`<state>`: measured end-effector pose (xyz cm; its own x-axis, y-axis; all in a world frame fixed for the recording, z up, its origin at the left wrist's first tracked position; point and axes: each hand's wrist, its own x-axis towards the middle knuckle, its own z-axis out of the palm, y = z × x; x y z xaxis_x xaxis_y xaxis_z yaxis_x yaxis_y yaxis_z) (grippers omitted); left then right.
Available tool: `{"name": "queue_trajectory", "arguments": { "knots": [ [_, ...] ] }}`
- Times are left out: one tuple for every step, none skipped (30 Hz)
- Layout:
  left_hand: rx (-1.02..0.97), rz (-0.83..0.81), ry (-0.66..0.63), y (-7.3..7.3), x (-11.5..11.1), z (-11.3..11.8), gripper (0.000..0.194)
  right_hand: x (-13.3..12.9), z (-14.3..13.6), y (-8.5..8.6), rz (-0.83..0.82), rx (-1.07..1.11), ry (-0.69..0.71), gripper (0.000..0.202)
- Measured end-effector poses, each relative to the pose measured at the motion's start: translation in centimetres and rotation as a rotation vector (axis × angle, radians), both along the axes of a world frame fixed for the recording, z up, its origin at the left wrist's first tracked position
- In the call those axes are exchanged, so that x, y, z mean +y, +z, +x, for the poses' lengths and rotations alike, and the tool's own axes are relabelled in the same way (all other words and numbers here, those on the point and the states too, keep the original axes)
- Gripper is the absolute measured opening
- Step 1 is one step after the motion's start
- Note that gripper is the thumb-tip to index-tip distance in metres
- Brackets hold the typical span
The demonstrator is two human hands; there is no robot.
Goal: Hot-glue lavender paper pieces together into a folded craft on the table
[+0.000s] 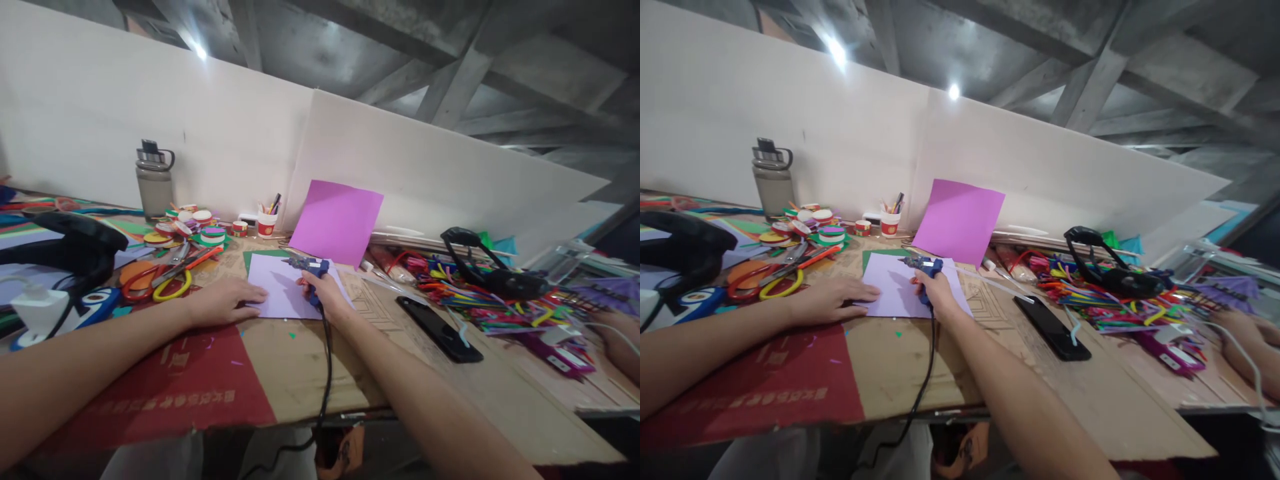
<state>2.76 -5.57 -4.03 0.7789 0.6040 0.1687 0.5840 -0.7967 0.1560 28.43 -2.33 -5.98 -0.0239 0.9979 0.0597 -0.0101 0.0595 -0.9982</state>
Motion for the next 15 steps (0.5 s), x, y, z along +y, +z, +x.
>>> {"name": "queue_trajectory", "arguments": {
  "knots": [
    [-0.033,0.017,-0.009,0.0,0.0,0.1,0.040,-0.1,0.0,0.1,0.003,0.017,0.007,0.029],
    [-0.073,0.031,-0.013,0.0,0.0,0.3,0.038,-0.2,0.0,0.1,0.006,0.028,0.011,0.029],
    [-0.117,0.039,-0.008,0.0,0.0,0.3,0.036,-0.3,0.0,0.2,0.007,0.030,0.012,0.028],
    [-0.153,0.030,0.000,0.0,0.0,0.4,0.034,-0.4,0.0,0.3,0.009,0.023,0.008,0.028],
    [-0.194,0.011,0.033,0.1,0.2,0.4,0.031,-0.6,0.1,0.4,0.013,0.005,0.004,0.028],
    [-0.223,-0.023,0.062,0.1,0.3,0.4,0.030,-0.7,0.1,0.5,0.013,-0.026,0.003,0.029],
    [-0.247,-0.059,0.090,0.2,0.5,0.3,0.031,-0.8,0.2,0.6,0.013,-0.057,0.001,0.031],
    [-0.256,-0.105,0.101,0.2,0.8,0.3,0.032,-1.0,0.2,0.8,0.015,-0.094,0.006,0.032],
    [-0.258,-0.145,0.101,0.3,1.0,0.2,0.032,-1.1,0.2,0.9,0.023,-0.132,0.013,0.033],
    [-0.263,-0.174,0.101,0.2,1.2,0.1,0.033,-1.2,0.2,1.0,0.030,-0.170,0.025,0.033],
    [-0.264,-0.201,0.106,0.2,1.4,0.1,0.033,-1.3,0.2,1.0,0.032,-0.197,0.031,0.034],
    [-0.266,-0.217,0.120,0.1,1.4,0.0,0.033,-1.4,0.2,1.0,0.029,-0.215,0.032,0.034],
    [-0.266,-0.222,0.138,0.0,1.5,0.0,0.033,-1.5,0.2,1.0,0.026,-0.228,0.023,0.034],
    [-0.267,-0.217,0.157,-0.1,1.5,0.0,0.032,-1.5,0.2,1.0,0.026,-0.235,0.013,0.034],
    [-0.271,-0.204,0.175,-0.2,1.4,0.0,0.031,-1.5,0.1,0.9,0.028,-0.241,0.003,0.035]
  ]
}}
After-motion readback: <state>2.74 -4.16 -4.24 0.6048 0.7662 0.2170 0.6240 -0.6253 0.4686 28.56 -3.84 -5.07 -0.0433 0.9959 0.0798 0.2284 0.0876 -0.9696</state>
